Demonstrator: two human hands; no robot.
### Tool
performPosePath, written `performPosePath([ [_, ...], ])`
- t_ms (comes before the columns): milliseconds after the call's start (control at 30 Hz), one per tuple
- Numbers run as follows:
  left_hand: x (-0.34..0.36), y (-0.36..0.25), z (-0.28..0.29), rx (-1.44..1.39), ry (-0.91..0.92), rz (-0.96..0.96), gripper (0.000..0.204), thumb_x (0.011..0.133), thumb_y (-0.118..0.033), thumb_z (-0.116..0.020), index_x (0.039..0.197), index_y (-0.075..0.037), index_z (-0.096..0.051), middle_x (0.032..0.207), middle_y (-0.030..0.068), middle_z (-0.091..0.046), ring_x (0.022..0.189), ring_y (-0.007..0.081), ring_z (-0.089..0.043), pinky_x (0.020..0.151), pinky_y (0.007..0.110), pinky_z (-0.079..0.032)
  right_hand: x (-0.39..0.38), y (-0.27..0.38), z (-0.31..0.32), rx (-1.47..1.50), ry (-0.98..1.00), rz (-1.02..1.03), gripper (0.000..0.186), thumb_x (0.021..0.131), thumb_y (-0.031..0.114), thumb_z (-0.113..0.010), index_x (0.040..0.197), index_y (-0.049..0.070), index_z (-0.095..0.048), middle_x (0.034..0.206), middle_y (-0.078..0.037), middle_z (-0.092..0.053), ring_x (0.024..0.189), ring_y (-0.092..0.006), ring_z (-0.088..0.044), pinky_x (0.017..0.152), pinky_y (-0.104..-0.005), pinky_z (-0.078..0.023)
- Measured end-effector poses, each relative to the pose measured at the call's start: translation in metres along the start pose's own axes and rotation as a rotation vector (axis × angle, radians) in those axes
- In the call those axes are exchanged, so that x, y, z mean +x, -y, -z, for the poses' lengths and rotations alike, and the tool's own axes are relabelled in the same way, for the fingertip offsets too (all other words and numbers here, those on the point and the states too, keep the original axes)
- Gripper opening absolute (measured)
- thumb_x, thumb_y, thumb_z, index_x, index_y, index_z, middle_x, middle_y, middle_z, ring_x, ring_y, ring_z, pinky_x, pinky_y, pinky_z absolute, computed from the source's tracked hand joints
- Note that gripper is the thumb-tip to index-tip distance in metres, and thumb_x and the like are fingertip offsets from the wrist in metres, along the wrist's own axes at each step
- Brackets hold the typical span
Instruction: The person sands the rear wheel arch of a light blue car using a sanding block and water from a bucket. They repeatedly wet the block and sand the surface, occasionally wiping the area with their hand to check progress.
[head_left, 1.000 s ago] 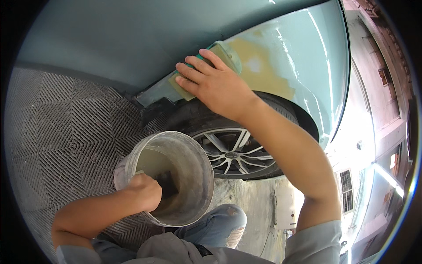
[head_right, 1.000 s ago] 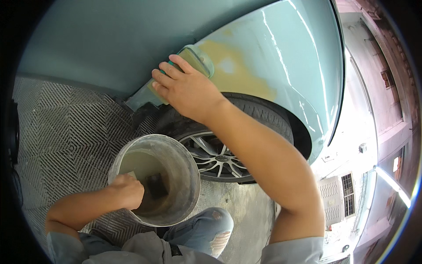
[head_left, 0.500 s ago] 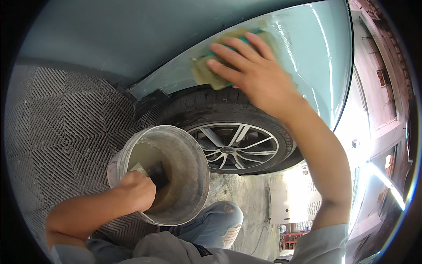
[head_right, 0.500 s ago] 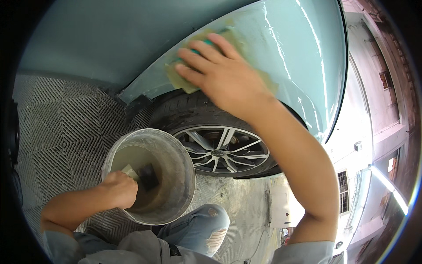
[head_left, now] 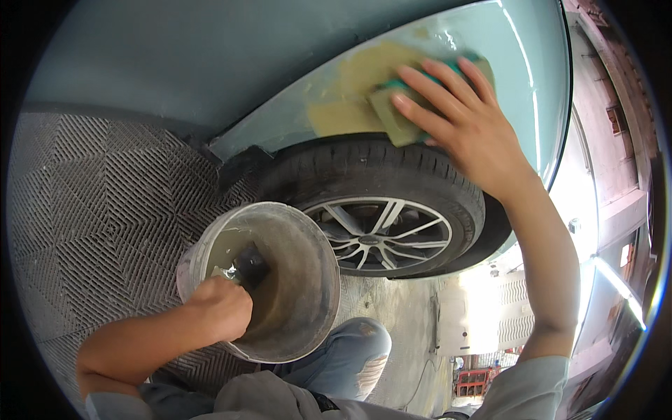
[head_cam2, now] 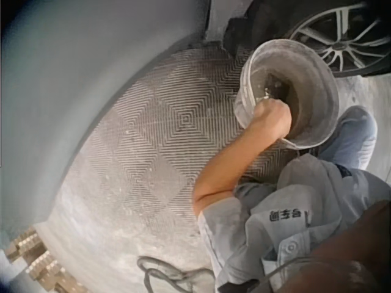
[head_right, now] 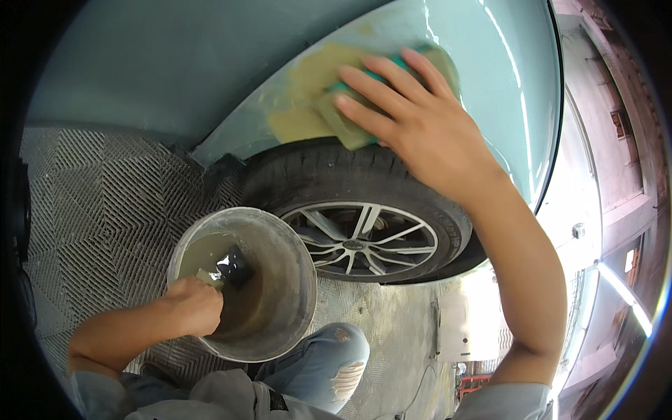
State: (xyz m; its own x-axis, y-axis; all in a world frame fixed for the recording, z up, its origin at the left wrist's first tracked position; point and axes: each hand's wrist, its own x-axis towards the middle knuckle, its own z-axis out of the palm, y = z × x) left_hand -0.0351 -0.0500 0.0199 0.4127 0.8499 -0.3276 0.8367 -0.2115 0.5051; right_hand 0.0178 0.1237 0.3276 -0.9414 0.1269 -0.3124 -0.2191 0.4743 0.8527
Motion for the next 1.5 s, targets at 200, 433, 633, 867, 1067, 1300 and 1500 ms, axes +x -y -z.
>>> performPosePath([
  [200,0.0,-0.001,0.003,-0.008,-0.008,0.001,0.015,0.073,-0.014,-0.061,0.077,-0.006,-0.074,0.081,0.0145,-0.072,0.078,0.0264,-0.071,0.069,0.037,-0.055,0.02,-0.01,0.001,0.034,-0.17,0.12,0.065,0.073,0.012,-0.071,0.134,0.018,-0.052,0.147,-0.003,-0.043,0.135,-0.0262,-0.038,0.114,-0.0479,-0.027],
  [433,-0.002,0.001,0.0,-0.04,-0.065,-0.026,0.016,0.073,-0.014,-0.061,0.076,-0.005,-0.073,0.08,0.0155,-0.072,0.078,0.0283,-0.071,0.069,0.038,-0.055,0.003,-0.025,0.018,0.096,-0.098,0.135,0.062,0.074,0.01,-0.07,0.133,0.018,-0.054,0.146,-0.002,-0.044,0.135,-0.0258,-0.038,0.115,-0.047,-0.026],
  [633,0.001,0.0,0.001,-0.023,-0.017,0.023,0.018,0.073,-0.016,-0.061,0.078,-0.005,-0.074,0.082,0.016,-0.072,0.08,0.0285,-0.071,0.069,0.038,-0.055,0.019,-0.039,0.004,0.102,-0.212,0.163,0.063,0.07,0.007,-0.073,0.13,0.018,-0.055,0.144,-0.002,-0.045,0.134,-0.0249,-0.039,0.115,-0.0464,-0.026],
  [867,-0.001,-0.001,0.001,-0.006,-0.019,0.008,0.019,0.074,-0.015,-0.059,0.08,-0.005,-0.074,0.082,0.0157,-0.072,0.079,0.0282,-0.071,0.069,0.039,-0.055,-0.015,-0.041,0.016,0.126,-0.094,0.044,0.074,0.066,0.003,-0.076,0.134,0.022,-0.053,0.146,-0.001,-0.043,0.135,-0.0262,-0.038,0.115,-0.0479,-0.026],
  [1067,0.0,-0.001,0.0,-0.021,-0.065,0.054,0.019,0.074,-0.014,-0.058,0.079,-0.004,-0.073,0.083,0.0159,-0.072,0.079,0.0285,-0.071,0.071,0.039,-0.055,0.02,-0.046,0.007,0.024,-0.263,0.099,0.07,0.07,0.002,-0.073,0.135,0.018,-0.051,0.144,-0.003,-0.045,0.134,-0.0251,-0.039,0.115,-0.0465,-0.025],
  [1300,-0.002,-0.002,0.004,-0.033,-0.027,0.039,0.018,0.074,-0.014,-0.058,0.079,-0.004,-0.073,0.082,0.0159,-0.071,0.081,0.0284,-0.071,0.072,0.039,-0.055,-0.051,-0.034,0.002,0.143,-0.055,0.007,0.059,0.076,0.009,-0.068,0.132,0.017,-0.054,0.142,-0.003,-0.047,0.132,-0.026,-0.04,0.115,-0.0461,-0.025],
  [1500,-0.002,-0.001,0.002,-0.041,-0.056,0.047,0.018,0.074,-0.014,-0.058,0.079,-0.005,-0.073,0.083,0.0158,-0.072,0.082,0.0285,-0.071,0.071,0.039,-0.055,0.01,-0.03,-0.01,0.082,-0.27,0.08,0.058,0.076,0.009,-0.067,0.132,0.017,-0.054,0.143,-0.003,-0.046,0.133,-0.0248,-0.04,0.114,-0.0451,-0.027],
])
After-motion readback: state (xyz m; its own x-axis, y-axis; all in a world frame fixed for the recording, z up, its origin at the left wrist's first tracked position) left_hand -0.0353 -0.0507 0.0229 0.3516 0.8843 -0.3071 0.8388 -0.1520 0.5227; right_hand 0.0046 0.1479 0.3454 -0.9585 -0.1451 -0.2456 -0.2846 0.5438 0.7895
